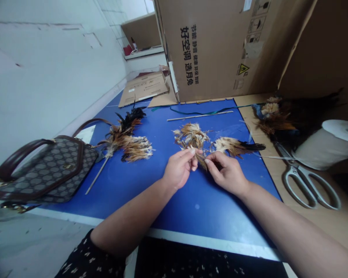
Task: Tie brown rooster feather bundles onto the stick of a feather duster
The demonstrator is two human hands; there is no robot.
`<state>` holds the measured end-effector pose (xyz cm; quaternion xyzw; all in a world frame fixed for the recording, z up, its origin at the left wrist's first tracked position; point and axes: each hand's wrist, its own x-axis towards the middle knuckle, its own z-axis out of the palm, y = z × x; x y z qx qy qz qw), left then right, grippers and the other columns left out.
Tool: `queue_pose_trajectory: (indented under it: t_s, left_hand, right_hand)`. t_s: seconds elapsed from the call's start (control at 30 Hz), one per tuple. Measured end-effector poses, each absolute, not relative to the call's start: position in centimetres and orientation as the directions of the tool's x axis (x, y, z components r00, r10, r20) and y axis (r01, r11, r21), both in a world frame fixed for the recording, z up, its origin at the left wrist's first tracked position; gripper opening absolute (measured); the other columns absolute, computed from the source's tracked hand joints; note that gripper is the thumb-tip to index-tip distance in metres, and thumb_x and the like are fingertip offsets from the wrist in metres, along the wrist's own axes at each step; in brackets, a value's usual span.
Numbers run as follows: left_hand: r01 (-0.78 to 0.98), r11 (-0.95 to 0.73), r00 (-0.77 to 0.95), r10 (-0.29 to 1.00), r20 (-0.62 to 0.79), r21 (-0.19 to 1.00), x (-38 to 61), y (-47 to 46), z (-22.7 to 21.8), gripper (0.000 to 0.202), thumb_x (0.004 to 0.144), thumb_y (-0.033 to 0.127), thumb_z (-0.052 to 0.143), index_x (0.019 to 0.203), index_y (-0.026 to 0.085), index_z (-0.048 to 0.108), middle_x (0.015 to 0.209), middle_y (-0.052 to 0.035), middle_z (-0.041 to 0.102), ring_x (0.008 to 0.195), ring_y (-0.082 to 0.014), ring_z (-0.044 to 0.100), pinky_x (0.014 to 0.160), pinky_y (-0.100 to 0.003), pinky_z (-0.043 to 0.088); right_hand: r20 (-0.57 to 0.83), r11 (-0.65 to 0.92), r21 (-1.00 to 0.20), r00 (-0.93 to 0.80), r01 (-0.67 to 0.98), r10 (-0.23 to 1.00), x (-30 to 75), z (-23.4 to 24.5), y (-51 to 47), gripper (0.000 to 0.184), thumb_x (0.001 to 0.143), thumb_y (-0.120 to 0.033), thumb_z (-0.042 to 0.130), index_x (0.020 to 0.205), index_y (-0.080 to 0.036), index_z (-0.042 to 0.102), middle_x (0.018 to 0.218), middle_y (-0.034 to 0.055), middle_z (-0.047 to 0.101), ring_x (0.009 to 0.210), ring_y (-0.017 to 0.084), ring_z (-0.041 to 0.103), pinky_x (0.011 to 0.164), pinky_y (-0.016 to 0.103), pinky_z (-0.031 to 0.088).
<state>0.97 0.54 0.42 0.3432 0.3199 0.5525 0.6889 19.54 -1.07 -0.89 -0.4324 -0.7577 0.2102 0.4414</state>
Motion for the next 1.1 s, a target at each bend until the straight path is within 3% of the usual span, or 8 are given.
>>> queue_pose_trajectory:
  t_s: [0.13,0.23,0.37,0.47,0.57,0.7,0.93,1.1]
  left_hand:
    - [-0.608,0.132,0.139,0.989,-0.058,0.783,-0.5,1.2,1.6,0.024,0.082,0.031,0.081,0.093,0.01,0.076,0.105,-0.0137,0.074,0.061,-0.0064,0.053,0.05,-0.022,0.037]
    - [-0.618,0.157,0.165,0.984,-0.068,0.77,-1.1,1.3,2.3,0.024,0.081,0.029,0.083,0.094,0.01,0.076,0.091,-0.0093,0.073,0.058,-0.0054,0.051,0.048,-0.02,0.034]
    - [-0.483,0.304,0.357,0.925,-0.132,0.821,-0.8,0.5,2.3,0.029,0.079,0.033,0.084,0.093,0.009,0.076,0.077,-0.0049,0.067,0.051,-0.0051,0.048,0.044,-0.022,0.031]
    - [-0.351,0.39,0.485,0.854,-0.191,0.851,-0.3,-0.2,1.8,0.032,0.08,0.038,0.083,0.093,0.009,0.077,0.075,-0.0054,0.067,0.049,-0.0058,0.049,0.043,-0.024,0.031]
    - [-0.263,0.421,0.574,0.792,-0.21,0.868,-0.1,-0.6,1.4,0.033,0.083,0.043,0.08,0.085,0.011,0.075,0.06,-0.0033,0.061,0.045,-0.0068,0.048,0.044,-0.024,0.03]
    - [-0.181,0.431,0.635,0.738,-0.229,0.884,-0.2,-0.6,1.2,0.038,0.084,0.049,0.077,0.077,0.012,0.072,0.05,-0.0011,0.055,0.04,-0.0069,0.044,0.043,-0.024,0.028]
    - [-0.057,0.434,0.702,0.658,-0.273,0.899,-0.4,-0.6,1.5,0.04,0.082,0.052,0.078,0.077,0.013,0.072,0.047,0.0003,0.053,0.038,-0.0059,0.04,0.041,-0.023,0.026]
    - [-0.012,0.341,0.699,0.675,-0.236,0.94,-0.5,-0.7,1.2,0.038,0.085,0.048,0.076,0.079,0.011,0.076,0.044,0.0014,0.05,0.036,-0.0047,0.034,0.039,-0.023,0.021]
  right_hand:
    - [0.475,0.498,-0.714,-0.182,0.493,0.861,20.2,-1.2,-0.7,0.009,0.098,-0.03,0.064,0.096,-0.021,0.067,0.075,0.0001,0.068,0.061,0.014,0.06,0.062,0.027,0.049]
    - [0.478,0.459,-0.716,-0.11,0.527,0.872,20.7,-1.6,-0.2,0.011,0.097,-0.032,0.065,0.097,-0.021,0.068,0.079,0.0016,0.07,0.065,0.016,0.062,0.065,0.029,0.051]
    - [0.572,0.49,-0.667,-0.035,0.561,0.82,21.3,-1.0,0.2,0.011,0.097,-0.031,0.066,0.099,-0.022,0.072,0.089,0.0049,0.074,0.079,0.02,0.069,0.079,0.034,0.056]
    - [0.59,0.572,-0.672,-0.126,0.471,0.797,21.5,0.3,-0.2,0.018,0.098,-0.031,0.065,0.111,-0.024,0.076,0.106,0.0079,0.076,0.098,0.024,0.072,0.094,0.04,0.057]
    - [0.507,0.578,-0.726,-0.278,0.372,0.816,21.5,1.2,-0.7,0.028,0.1,-0.032,0.064,0.124,-0.028,0.075,0.118,0.0082,0.076,0.111,0.025,0.071,0.103,0.043,0.056]
    - [0.423,0.552,-0.773,-0.393,0.313,0.816,21.5,1.1,-0.7,0.028,0.1,-0.036,0.063,0.123,-0.03,0.078,0.114,0.0071,0.078,0.109,0.024,0.072,0.098,0.041,0.06]
    - [0.379,0.498,-0.825,-0.394,0.266,0.837,21.8,0.6,-0.5,0.02,0.095,-0.034,0.071,0.112,-0.029,0.082,0.104,0.0054,0.079,0.098,0.021,0.073,0.09,0.034,0.06]
    - [0.334,0.486,-0.846,-0.491,0.221,0.805,21.6,1.4,-0.6,0.02,0.099,-0.037,0.066,0.103,-0.026,0.082,0.093,0.0061,0.077,0.086,0.02,0.072,0.08,0.033,0.06]
